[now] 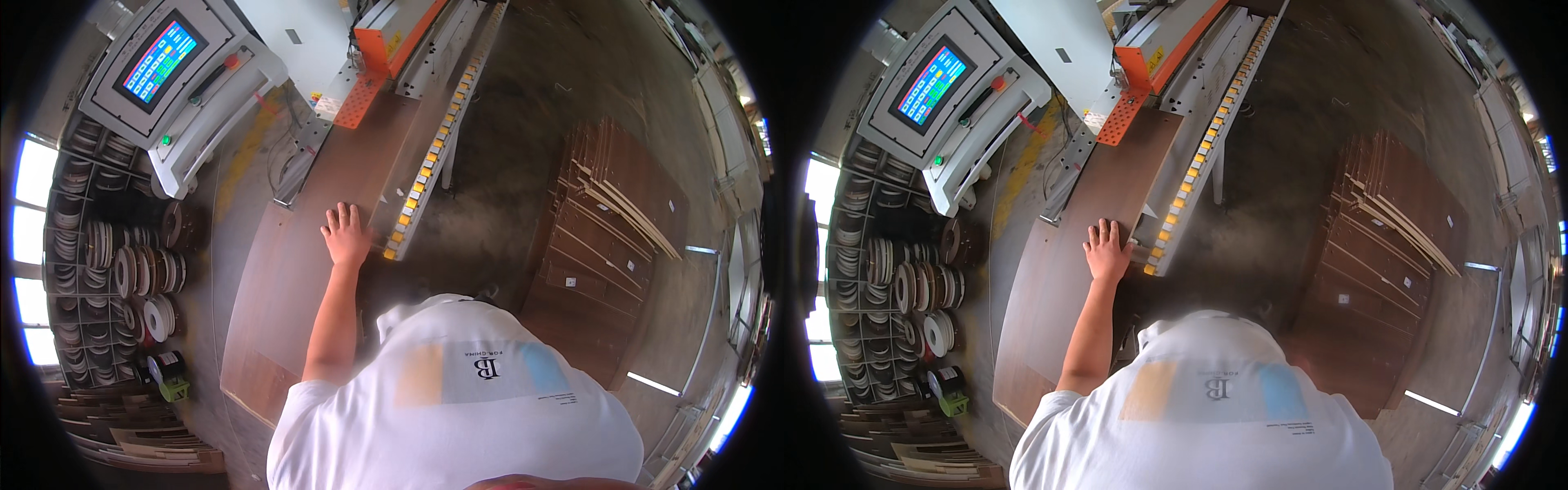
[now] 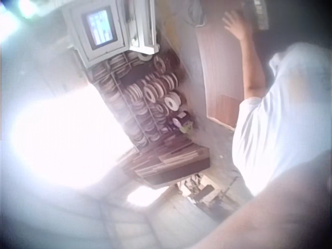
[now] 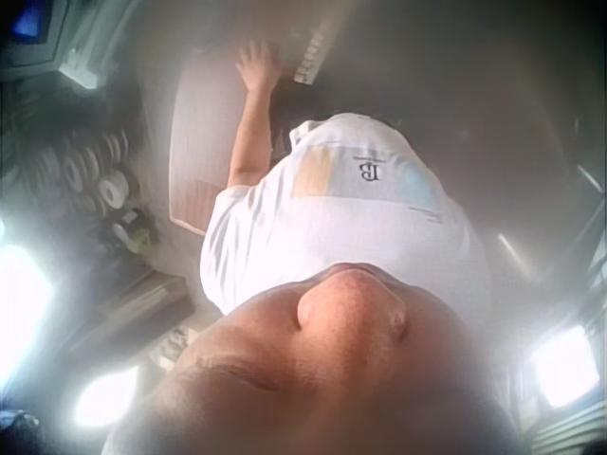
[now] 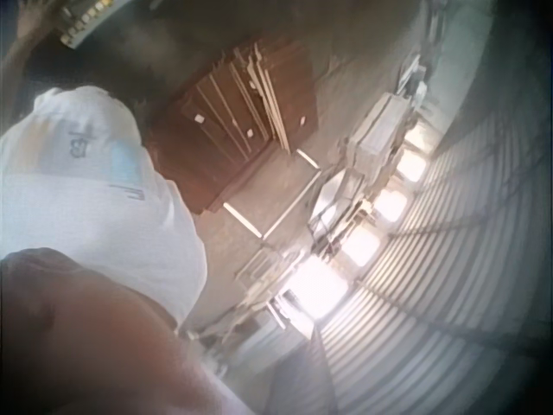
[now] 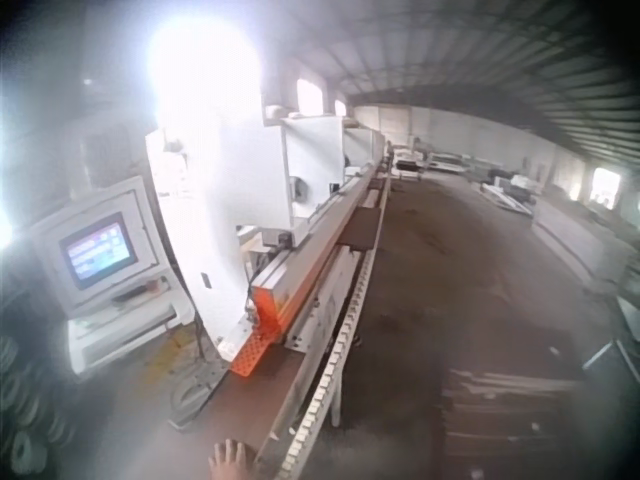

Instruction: The person picks up wooden boards from a stack and feeds them one at a time into an edge banding machine.

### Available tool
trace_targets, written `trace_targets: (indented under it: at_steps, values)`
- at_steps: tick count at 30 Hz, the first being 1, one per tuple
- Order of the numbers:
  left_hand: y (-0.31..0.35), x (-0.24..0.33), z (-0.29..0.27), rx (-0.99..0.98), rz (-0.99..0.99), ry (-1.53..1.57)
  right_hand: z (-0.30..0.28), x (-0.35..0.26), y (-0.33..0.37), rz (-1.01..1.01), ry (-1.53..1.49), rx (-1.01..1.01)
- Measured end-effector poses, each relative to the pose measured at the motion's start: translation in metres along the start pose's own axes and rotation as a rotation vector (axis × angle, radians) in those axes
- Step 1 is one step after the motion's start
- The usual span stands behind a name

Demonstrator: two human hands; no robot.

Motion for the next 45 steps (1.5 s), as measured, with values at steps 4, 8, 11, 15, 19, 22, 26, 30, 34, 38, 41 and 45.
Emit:
trace_targets:
  at_steps: [4, 8, 11, 15, 19, 22, 26, 30, 34, 38, 41, 45]
  values:
    - [-0.015, -0.003, 0.0, -0.054, 0.025, -0.016, 0.019, 0.011, 0.011, 0.114, -0.233, 0.015]
    - [-0.021, 0.003, -0.003, -0.077, 0.027, -0.023, 0.034, 0.005, 0.018, 0.104, -0.282, 0.002]
    - [-0.037, 0.011, 0.002, -0.035, 0.065, -0.031, 0.043, -0.001, 0.023, 0.085, -0.299, 0.002]
    - [-0.068, 0.023, 0.012, 0.001, 0.08, -0.051, 0.052, -0.005, 0.027, 0.082, -0.307, 0.009]
    - [-0.103, 0.046, 0.011, 0.029, 0.118, -0.091, 0.069, -0.002, 0.033, 0.072, -0.337, 0.029]
    - [-0.125, 0.061, 0.011, 0.035, 0.131, -0.082, 0.083, 0.007, 0.038, 0.062, -0.359, 0.058]
    - [-0.156, 0.08, 0.014, 0.028, 0.14, -0.086, 0.1, 0.016, 0.048, 0.079, -0.384, 0.109]
    - [-0.186, 0.097, 0.01, -0.014, 0.173, -0.03, 0.127, 0.032, 0.06, 0.12, -0.419, 0.143]
    - [-0.189, 0.087, 0.009, -0.023, 0.247, 0.024, 0.15, 0.048, 0.062, 0.155, -0.443, 0.16]
    - [-0.148, 0.081, 0.004, 0.027, 0.351, 0.019, 0.18, 0.066, 0.058, 0.188, -0.495, 0.192]
    - [-0.11, 0.056, 0.011, 0.059, 0.37, 0.021, 0.191, 0.069, 0.05, 0.193, -0.521, 0.206]
    - [-0.065, 0.02, 0.018, 0.071, 0.355, 0.039, 0.188, 0.066, 0.038, 0.179, -0.528, 0.213]
Point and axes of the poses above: each hand's wrist, its own y-axis away from the middle knuckle, its own z-axis out of the palm, x = y × z, the point moved 3 cm from there along -y, towards the middle knuckle, and after that the axes turned 2 degrees about x, right-handed, at the moved point
